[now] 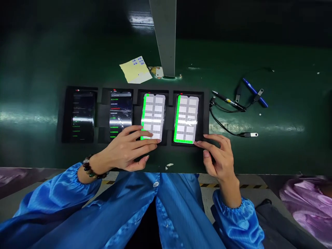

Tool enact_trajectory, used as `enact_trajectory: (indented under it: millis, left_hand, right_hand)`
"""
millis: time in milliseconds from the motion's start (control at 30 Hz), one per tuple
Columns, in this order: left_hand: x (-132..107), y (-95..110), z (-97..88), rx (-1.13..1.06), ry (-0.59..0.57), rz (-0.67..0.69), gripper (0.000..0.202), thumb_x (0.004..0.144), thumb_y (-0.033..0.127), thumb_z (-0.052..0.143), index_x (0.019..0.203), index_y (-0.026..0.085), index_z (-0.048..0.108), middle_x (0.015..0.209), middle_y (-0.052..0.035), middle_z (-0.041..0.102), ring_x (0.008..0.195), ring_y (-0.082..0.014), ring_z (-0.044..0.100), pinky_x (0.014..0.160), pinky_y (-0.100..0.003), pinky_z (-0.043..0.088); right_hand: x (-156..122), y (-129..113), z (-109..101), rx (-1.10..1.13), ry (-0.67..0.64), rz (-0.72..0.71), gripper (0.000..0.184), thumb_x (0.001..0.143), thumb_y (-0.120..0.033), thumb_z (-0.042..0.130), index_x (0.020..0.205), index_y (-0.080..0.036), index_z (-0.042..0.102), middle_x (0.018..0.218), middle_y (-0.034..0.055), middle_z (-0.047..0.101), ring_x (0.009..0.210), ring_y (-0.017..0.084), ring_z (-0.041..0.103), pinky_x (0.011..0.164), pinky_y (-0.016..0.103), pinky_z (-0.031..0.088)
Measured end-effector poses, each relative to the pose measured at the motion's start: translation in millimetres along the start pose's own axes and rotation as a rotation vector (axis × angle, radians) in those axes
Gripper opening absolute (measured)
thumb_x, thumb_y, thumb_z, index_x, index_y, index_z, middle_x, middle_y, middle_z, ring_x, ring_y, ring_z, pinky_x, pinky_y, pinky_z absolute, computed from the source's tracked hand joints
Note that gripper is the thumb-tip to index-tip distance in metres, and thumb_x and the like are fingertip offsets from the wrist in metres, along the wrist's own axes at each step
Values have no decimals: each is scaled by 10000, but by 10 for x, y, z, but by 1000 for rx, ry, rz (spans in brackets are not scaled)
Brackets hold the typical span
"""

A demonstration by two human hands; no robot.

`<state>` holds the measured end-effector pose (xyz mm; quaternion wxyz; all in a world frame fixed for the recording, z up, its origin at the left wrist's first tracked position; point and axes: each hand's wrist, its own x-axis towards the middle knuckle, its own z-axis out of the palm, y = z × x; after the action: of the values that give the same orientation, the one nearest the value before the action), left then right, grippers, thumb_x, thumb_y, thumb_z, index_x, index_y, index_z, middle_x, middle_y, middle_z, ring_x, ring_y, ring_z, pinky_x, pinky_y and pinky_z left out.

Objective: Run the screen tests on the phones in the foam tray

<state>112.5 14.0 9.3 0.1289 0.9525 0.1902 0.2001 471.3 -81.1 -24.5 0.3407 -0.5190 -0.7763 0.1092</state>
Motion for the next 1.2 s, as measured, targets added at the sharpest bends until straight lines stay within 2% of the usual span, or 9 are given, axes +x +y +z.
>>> enact_trajectory:
  millis: [133,300,500,633,767,1000,1200]
  left_hand:
    - [-41,-14,7,-24,16,-13,248,915,221,622,1112,197,770,1268,-6,859,1115,-283,770,1108,-498,543]
    - [-232,-84,-87,-20,41,-62,274,887,223,652,1132,226,775,1203,8,874,1106,-286,775,1116,-509,516]
    - [-403,-162,-206,34,70,-92,296,862,230,666,1126,288,787,1120,30,883,1053,-266,794,1104,-495,503]
    - [-432,-174,-217,41,66,-98,277,863,223,677,1110,280,789,1105,26,884,1055,-268,798,1093,-496,514]
    - [-341,-139,-175,1,34,-73,273,875,235,656,1113,267,786,1135,23,882,1064,-271,790,1095,-497,529]
    - [-4,-54,-51,-68,-56,15,299,897,199,590,1125,229,782,1249,-1,861,1151,-282,769,1152,-494,543]
    - [31,-128,-81,-107,-120,-68,417,934,219,572,1321,214,728,1383,-18,819,1279,-325,725,1271,-554,451]
  right_hand:
    - [43,-62,60,15,-26,-13,365,1041,-154,574,1323,-259,781,1160,81,827,1239,322,741,1039,543,566]
    - [97,-88,133,62,-59,-52,420,1028,-151,581,1379,-284,769,1119,56,843,1231,320,753,1051,543,581]
    - [57,-15,54,36,-5,-7,418,1028,-162,589,1367,-310,785,1124,48,852,1188,335,776,1002,558,598]
    - [59,-21,36,35,-16,4,417,1029,-150,588,1364,-301,786,1123,55,849,1189,337,772,972,542,598]
    - [61,-28,59,49,-10,-17,434,1021,-139,595,1381,-299,778,1109,54,849,1183,339,771,959,540,593]
    - [16,-15,82,71,-18,-17,456,1026,-144,574,1419,-291,752,1133,58,855,1222,336,766,981,551,596]
    - [56,7,75,-9,-33,31,440,1054,-179,543,1426,-313,735,1203,46,848,1291,337,741,1110,596,550]
